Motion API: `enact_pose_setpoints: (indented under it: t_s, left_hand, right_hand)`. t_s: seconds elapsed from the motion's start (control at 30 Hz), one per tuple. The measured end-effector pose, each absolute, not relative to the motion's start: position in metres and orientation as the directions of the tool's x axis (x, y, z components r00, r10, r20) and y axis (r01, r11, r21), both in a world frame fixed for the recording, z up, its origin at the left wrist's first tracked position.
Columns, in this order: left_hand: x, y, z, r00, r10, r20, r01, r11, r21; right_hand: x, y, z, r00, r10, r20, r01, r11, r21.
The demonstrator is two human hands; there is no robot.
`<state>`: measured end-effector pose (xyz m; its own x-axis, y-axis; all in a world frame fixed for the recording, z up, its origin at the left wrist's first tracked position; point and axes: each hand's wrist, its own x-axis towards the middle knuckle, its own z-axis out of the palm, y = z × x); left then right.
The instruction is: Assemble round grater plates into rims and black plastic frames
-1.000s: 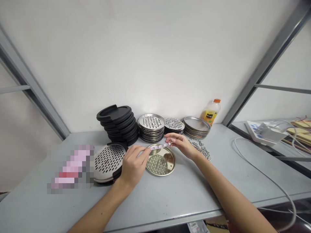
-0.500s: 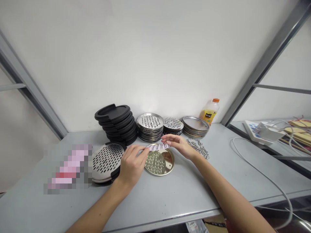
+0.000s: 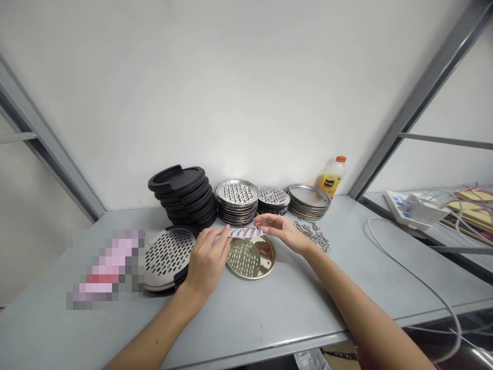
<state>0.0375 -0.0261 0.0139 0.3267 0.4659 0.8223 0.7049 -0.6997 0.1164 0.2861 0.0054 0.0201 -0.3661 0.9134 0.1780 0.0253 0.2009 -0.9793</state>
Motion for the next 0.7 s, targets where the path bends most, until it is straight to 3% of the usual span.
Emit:
enact_pose_setpoints:
  t_s: [0.47,0.7]
  left_hand:
    - [0.0368,-0.0273,0.0152,0.349,0.509,0.787,0.727,-0.677,0.115]
    - [0.0394,-0.0264,0.0119,0.291,0.568,0.770,0.654,-0.705,0.273]
  right_hand:
    - [0.2879,0.0034,0.0243,-0.330,0.927,0.179,-0.086,0.159,-0.983]
    - [0.2897,0.0029,0.0266,-0.307,0.931,0.195,-0.076,0.180,-0.981]
